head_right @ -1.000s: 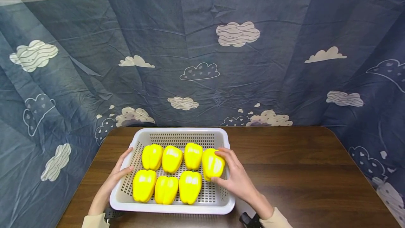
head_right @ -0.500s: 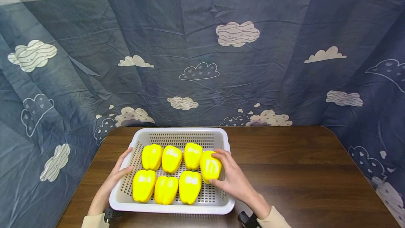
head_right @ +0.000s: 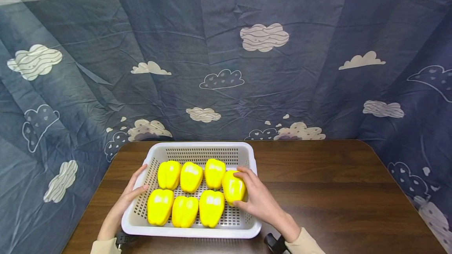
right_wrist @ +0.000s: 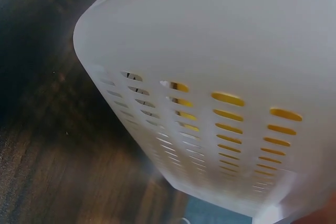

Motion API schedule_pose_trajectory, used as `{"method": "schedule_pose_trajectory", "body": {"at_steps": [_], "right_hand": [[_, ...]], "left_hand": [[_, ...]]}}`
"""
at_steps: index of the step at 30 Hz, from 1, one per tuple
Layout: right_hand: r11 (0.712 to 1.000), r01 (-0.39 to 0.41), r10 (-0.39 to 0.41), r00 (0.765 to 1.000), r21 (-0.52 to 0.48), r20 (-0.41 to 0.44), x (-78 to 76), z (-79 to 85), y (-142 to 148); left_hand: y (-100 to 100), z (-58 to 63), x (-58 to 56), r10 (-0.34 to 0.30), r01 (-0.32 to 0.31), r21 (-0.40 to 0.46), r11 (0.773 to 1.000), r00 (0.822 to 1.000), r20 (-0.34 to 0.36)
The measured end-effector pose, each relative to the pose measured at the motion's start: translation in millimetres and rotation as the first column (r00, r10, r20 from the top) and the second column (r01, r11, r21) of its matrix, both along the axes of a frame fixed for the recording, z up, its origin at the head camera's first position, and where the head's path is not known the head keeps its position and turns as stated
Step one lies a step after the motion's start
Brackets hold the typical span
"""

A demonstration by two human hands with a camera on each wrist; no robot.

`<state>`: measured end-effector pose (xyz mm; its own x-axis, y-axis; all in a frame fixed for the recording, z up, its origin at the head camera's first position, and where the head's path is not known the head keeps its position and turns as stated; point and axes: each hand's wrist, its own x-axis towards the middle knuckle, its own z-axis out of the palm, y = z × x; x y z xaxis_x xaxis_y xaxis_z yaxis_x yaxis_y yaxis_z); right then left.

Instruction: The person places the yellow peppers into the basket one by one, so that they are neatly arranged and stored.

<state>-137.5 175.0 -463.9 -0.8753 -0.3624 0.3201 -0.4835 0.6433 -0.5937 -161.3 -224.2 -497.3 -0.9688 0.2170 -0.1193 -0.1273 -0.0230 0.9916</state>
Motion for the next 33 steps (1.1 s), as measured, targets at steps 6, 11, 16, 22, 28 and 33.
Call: {"method": "schedule_pose_trajectory", "body": {"at_steps": [6, 11, 16, 22, 28, 33], "right_hand": [[0.999, -0.009, 0.008, 1.0, 0.053, 0.03, -0.8, 0.9, -1.2], [0.995, -0.017, 0.013, 0.999, 0.098, 0.043, -1.0, 1.1, -1.5], [0.993, -0.019, 0.012, 0.998, 0.116, 0.062, -0.2, 2.2, -1.1], [0.993, -0.014, 0.007, 0.998, 0.113, 0.058, 0.4, 3.1, -1.1], [0.997, -0.009, 0.003, 0.998, 0.082, 0.065, -0.1, 2.8, -0.8], [1.0, 0.008, -0.008, 0.997, -0.003, 0.08, 0.1, 3.6, 1.6]], "left_hand": [[-0.1, 0.1, 0.1, 0.003, -0.003, 0.001, 1.0, 1.0, 0.004], [-0.4, -0.3, 0.2, 0.002, -0.002, 0.002, 1.0, 1.0, 0.004], [-0.5, -0.6, -0.1, 0.001, -0.001, 0.003, 1.0, 1.0, 0.003], [-0.2, 0.3, -0.2, -0.006, 0.006, -0.005, 1.0, 1.0, -0.003], [-0.9, 0.5, -0.4, -0.015, 0.015, -0.013, 1.0, 1.0, -0.009], [-2.9, 3.3, 0.1, -0.022, 0.022, -0.041, 0.999, 1.0, 0.003]]}}
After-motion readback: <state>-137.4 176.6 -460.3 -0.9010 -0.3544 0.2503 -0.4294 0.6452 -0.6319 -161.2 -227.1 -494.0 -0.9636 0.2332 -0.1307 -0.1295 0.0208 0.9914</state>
